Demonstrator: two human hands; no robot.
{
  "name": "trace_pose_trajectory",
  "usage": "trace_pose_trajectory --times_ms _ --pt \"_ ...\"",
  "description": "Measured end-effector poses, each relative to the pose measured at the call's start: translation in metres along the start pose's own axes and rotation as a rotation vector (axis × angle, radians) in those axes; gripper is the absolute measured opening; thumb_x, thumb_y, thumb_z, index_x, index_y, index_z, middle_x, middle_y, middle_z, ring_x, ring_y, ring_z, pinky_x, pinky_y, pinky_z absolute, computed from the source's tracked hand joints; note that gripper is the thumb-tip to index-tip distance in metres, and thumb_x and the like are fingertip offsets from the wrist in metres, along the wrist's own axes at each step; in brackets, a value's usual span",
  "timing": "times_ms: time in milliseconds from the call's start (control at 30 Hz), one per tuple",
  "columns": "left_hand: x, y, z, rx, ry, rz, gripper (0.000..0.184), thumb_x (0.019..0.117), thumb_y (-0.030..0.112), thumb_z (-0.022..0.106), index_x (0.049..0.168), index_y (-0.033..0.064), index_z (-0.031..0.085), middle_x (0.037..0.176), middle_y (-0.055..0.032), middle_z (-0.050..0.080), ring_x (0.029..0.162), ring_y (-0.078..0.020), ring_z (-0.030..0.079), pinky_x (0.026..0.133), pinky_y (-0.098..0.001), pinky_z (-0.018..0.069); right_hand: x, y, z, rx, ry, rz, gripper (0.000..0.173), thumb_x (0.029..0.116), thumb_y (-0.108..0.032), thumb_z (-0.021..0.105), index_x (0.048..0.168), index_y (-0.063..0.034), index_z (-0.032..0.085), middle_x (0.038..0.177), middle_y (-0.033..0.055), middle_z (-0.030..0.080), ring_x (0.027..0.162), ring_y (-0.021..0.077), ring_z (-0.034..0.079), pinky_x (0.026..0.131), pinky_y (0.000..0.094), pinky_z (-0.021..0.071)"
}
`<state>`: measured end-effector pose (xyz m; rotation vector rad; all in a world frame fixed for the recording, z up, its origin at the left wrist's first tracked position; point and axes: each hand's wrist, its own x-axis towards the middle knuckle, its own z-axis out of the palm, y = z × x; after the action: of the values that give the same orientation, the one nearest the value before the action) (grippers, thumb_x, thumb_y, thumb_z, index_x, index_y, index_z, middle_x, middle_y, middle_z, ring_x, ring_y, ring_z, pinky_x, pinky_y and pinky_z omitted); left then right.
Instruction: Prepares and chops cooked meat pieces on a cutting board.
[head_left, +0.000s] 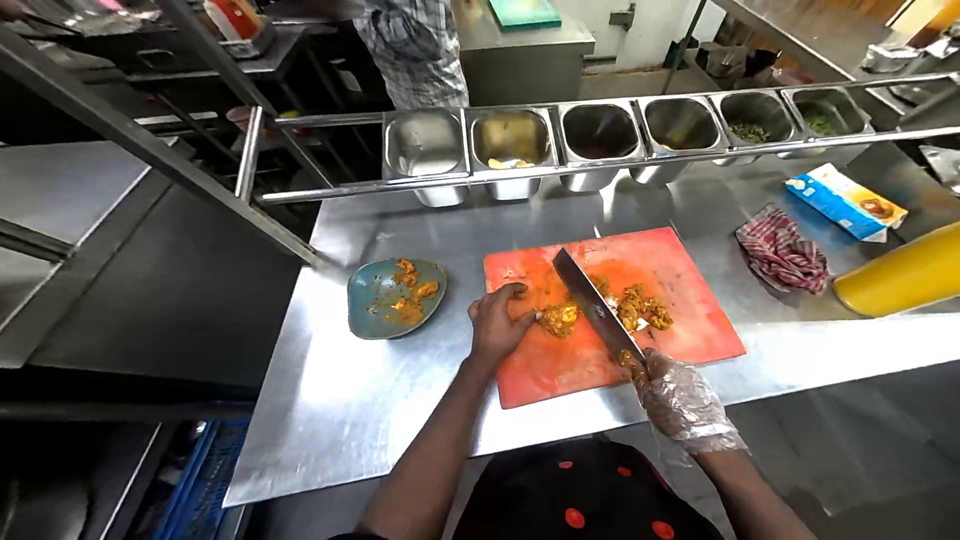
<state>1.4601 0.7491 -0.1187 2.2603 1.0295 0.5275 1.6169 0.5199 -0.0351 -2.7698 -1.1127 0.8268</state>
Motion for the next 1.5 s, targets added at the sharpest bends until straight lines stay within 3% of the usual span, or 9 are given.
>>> trace_pose_trajectory --times_ms 100,333,400,500,567,767,1000,1300,1500 --pt "-0.003 -0.008 -0.009 -0.118 0.016 0.037 0.048 0.0864 0.032 0.082 0.128 0.0149 0.066 0.125 -0.0013 0.07 0.12 -0.0212 0.062 0.109 -0.0622 0.0356 -0.003 -0.012 -0.006 -0.025 0.094 -0.059 0.034 0.1053 -0.038 0.051 0.113 -0.0104 0.068 0.098 0.0161 0.072 0.095 0.0358 0.071 0.082 0.0571 0.055" --pt "-0.054 -0.028 -0.007 -0.374 0.335 -0.156 0.039 0.0904 0.018 0.073 0.126 0.0061 0.064 0.125 -0.0095 0.067 0.112 -0.0216 0.065 0.094 -0.0444 0.0552 0.008 -0.046 -0.01 0.205 1.033 -0.548 0.04 0.1053 -0.036 0.045 0.093 -0.0053 0.069 0.069 0.0098 0.066 0.057 0.0249 0.066 0.047 0.0429 0.0518" --pt "-0.065 -0.028 -0.009 -0.375 0.355 -0.208 0.038 0.092 0.019 0.072 0.126 0.0055 0.062 0.127 -0.0108 0.065 0.112 -0.0234 0.064 0.091 -0.045 0.0548 0.024 -0.049 0.008 0.133 0.864 -0.486 0.035 0.104 -0.032 0.049 0.098 -0.004 0.069 0.076 0.0132 0.069 0.063 0.0292 0.069 0.053 0.0473 0.0559" --pt "-0.073 -0.029 -0.008 -0.355 0.408 -0.208 0.037 0.0906 0.017 0.073 0.124 0.0047 0.063 0.124 -0.0111 0.066 0.111 -0.0241 0.064 0.092 -0.0469 0.0533 0.05 -0.061 0.014 -0.111 0.083 -0.155 0.032 0.1057 -0.029 0.051 0.122 -0.006 0.064 0.11 0.0197 0.07 0.101 0.0393 0.07 0.084 0.0581 0.0554" --pt "-0.075 -0.027 -0.008 -0.349 0.423 -0.194 0.037 0.0904 0.018 0.073 0.124 0.0056 0.063 0.124 -0.01 0.065 0.11 -0.0228 0.063 0.092 -0.0456 0.0525 0.061 -0.064 0.009 -0.173 -0.043 -0.132 0.032 0.1066 -0.03 0.05 0.122 -0.0065 0.065 0.114 0.0195 0.07 0.105 0.0391 0.069 0.084 0.058 0.0557" --pt "-0.066 -0.006 0.006 -0.247 0.188 -0.035 0.048 0.0892 0.027 0.074 0.131 0.0075 0.063 0.132 -0.0122 0.062 0.119 -0.0279 0.061 0.098 -0.0504 0.0532 0.054 -0.061 -0.004 -0.227 -0.089 -0.129 0.032 0.1058 -0.03 0.05 0.116 -0.0048 0.066 0.111 0.0192 0.07 0.105 0.0376 0.069 0.085 0.0571 0.0558" --pt "-0.034 0.033 0.047 0.153 -0.053 0.087 0.107 0.0715 0.057 0.085 0.156 0.0104 0.039 0.153 -0.0126 0.048 0.141 -0.0345 0.044 0.114 -0.0583 0.0353 -0.013 0.043 -0.018 -0.213 -0.301 -0.044 0.036 0.1052 -0.03 0.05 0.128 -0.0048 0.063 0.119 0.0233 0.067 0.115 0.0418 0.064 0.097 0.0606 0.0504" --pt "-0.023 0.029 0.048 0.274 0.096 0.226 0.076 0.0758 0.042 0.074 0.139 0.0035 0.056 0.118 -0.0133 0.07 0.112 -0.033 0.065 0.099 -0.054 0.0496 -0.069 0.147 0.017 0.619 -0.027 0.127 0.046 0.1009 -0.052 0.05 0.107 -0.0092 0.067 0.075 0.0067 0.064 0.053 0.0205 0.059 0.05 0.0424 0.0537" --pt "-0.008 0.011 0.012 0.437 0.053 0.38 0.07 0.0787 0.038 0.072 0.136 0.0005 0.058 0.12 -0.0182 0.069 0.113 -0.0389 0.064 0.098 -0.0571 0.0493 -0.029 0.146 0.005 0.492 0.13 0.261 0.032 0.1061 -0.034 0.055 0.104 -0.0049 0.068 0.083 0.0146 0.067 0.071 0.0293 0.066 0.069 0.0526 0.0554"
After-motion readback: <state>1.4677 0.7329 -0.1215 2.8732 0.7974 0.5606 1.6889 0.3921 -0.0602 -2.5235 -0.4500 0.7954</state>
